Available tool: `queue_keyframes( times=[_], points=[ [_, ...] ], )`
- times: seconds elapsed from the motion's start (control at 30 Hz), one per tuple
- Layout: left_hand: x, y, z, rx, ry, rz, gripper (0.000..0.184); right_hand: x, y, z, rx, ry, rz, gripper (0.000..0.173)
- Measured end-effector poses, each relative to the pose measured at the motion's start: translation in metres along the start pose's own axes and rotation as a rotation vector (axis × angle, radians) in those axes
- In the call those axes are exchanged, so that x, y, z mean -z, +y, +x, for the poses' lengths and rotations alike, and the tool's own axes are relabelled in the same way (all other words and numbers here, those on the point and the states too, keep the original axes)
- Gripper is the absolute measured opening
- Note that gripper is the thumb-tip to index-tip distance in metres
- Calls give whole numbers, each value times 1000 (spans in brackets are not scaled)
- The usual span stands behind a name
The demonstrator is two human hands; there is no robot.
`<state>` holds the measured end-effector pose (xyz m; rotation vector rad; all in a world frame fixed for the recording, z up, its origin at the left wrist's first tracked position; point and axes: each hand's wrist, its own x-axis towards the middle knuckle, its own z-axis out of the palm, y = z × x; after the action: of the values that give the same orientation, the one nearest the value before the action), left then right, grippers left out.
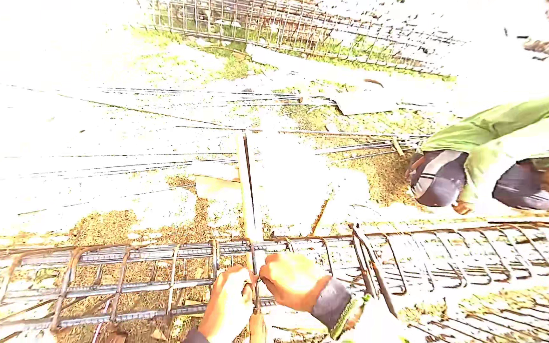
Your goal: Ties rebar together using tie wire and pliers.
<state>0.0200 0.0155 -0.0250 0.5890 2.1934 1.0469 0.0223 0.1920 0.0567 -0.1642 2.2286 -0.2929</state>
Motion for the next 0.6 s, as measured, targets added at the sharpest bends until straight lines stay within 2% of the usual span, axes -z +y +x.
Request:
queue_keyframes(
  times=[0.13, 0.23, 0.3, 0.33, 0.4, 0.47, 0.6],
  points=[
    [-3, -2, 2, -13, 39, -51, 20, 36, 2, 10, 76, -33, -149, 27],
    [-6, -2, 3, -20, 92, -111, 21, 42, -1, 21, 135, -13, -202, 20],
    [-9, -1, 4, 9, 117, -143, 20, 38, 6, 25, 164, 13, -205, 22],
    [-7, 2, 3, 41, 108, -158, 23, 36, 10, 25, 172, 25, -189, 23],
    [0, 12, 3, 109, 51, -164, 46, 34, 15, 23, 172, 44, -173, 24],
    [5, 18, 5, 143, 22, -145, 55, 34, 17, 21, 203, 96, -190, 22],
    [8, 14, 8, 99, 28, -142, 44, 29, 15, 30, 410, 318, -279, 15]
  ],
)
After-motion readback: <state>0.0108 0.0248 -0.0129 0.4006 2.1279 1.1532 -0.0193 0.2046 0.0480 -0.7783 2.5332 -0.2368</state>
